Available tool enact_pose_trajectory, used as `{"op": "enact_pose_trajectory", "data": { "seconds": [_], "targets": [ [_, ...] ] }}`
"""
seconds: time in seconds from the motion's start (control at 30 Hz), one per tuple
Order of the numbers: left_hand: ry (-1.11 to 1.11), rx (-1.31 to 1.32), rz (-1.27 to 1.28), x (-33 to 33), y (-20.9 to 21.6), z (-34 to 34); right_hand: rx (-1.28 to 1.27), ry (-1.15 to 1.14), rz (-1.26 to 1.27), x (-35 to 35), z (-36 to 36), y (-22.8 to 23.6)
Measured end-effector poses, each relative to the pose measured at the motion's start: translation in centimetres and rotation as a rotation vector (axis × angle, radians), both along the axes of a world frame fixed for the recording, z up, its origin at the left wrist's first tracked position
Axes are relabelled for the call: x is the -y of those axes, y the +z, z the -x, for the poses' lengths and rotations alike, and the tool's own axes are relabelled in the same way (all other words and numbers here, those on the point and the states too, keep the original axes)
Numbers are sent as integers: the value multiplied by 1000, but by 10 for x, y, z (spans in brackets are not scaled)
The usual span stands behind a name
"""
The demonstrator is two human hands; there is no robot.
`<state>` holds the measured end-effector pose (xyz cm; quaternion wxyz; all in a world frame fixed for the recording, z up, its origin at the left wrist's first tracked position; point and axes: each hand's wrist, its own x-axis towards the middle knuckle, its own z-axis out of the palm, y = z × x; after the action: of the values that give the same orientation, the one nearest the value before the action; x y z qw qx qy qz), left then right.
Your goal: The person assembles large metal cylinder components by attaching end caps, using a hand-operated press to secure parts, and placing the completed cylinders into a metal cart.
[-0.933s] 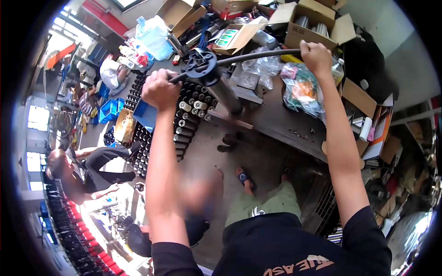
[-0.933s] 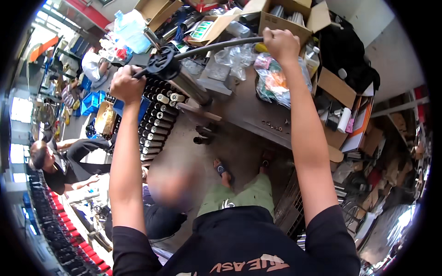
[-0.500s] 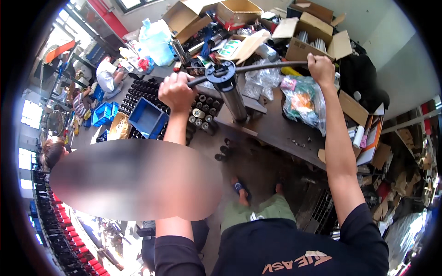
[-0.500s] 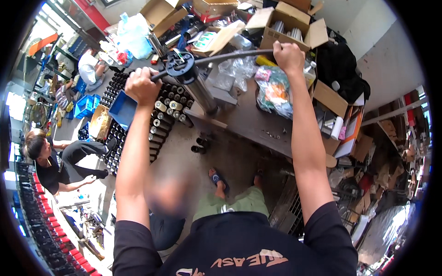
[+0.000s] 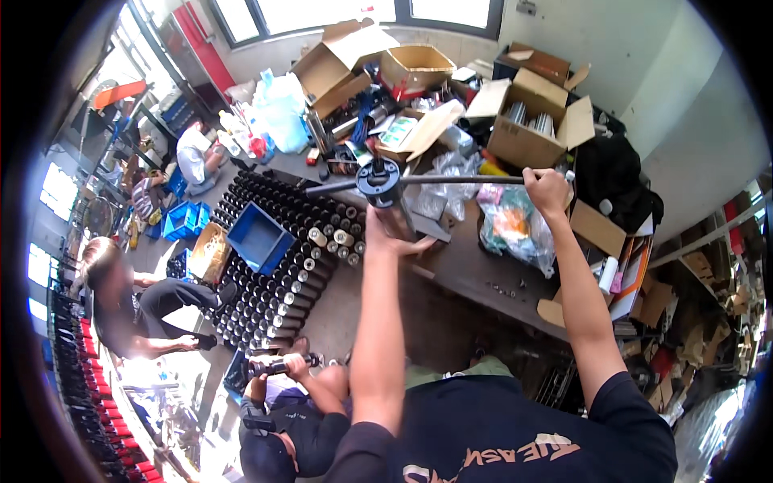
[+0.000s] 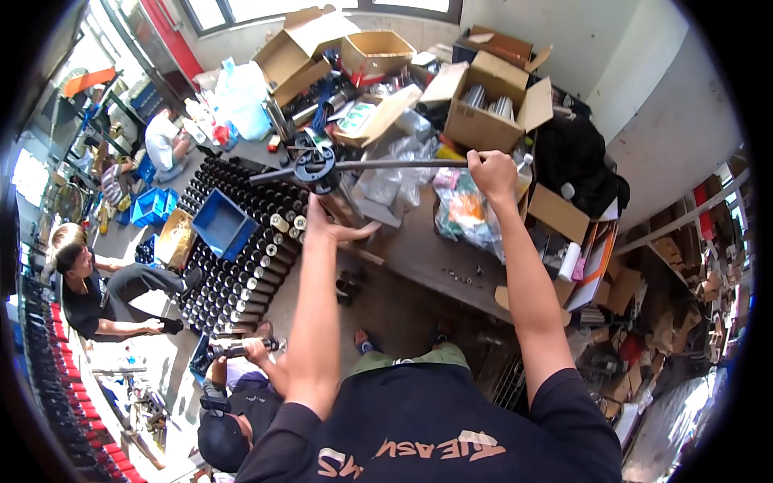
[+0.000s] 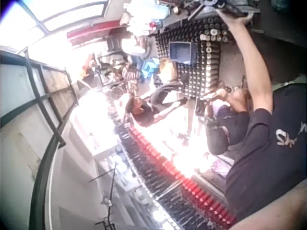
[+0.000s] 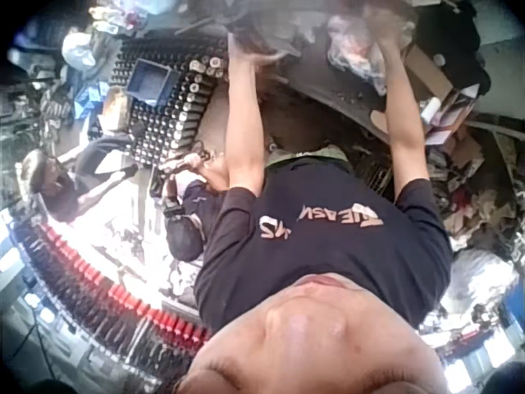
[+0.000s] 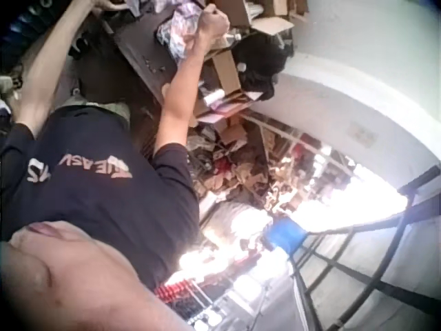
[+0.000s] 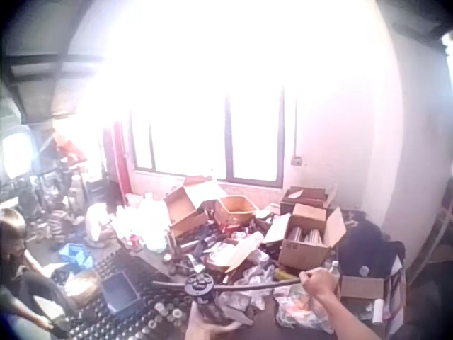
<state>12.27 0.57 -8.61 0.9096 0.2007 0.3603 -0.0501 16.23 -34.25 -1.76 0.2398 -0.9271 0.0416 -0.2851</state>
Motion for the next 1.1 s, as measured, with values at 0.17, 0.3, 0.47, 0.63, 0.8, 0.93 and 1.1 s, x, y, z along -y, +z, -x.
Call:
{"op": "enact_pose_trajectory", "data": {
  "seconds": [0.17, 0.3, 0.47, 0.63, 0.8, 0.93, 1.1],
  "targets": [
    [206, 36, 523, 2, 7, -2, 5, -85, 135, 121, -26, -42],
    [57, 547, 256, 62, 50, 96, -257, -359, 91, 277, 83, -191],
    [-153, 728, 90, 80, 79, 160, -793, -56, -552, 92, 251, -246],
    [-229, 1006, 102, 101, 107, 145, -921, -106, -575, 45, 263, -278],
    [-200, 1080, 165, 114, 98, 135, -983, -152, -566, 26, 232, -298],
    [-226, 872, 47, 105, 110, 147, -958, -163, -699, 2, 226, -312],
    [-209, 808, 86, 98, 105, 165, -1234, -22, -1212, -5, 226, -351]
  ]
}}
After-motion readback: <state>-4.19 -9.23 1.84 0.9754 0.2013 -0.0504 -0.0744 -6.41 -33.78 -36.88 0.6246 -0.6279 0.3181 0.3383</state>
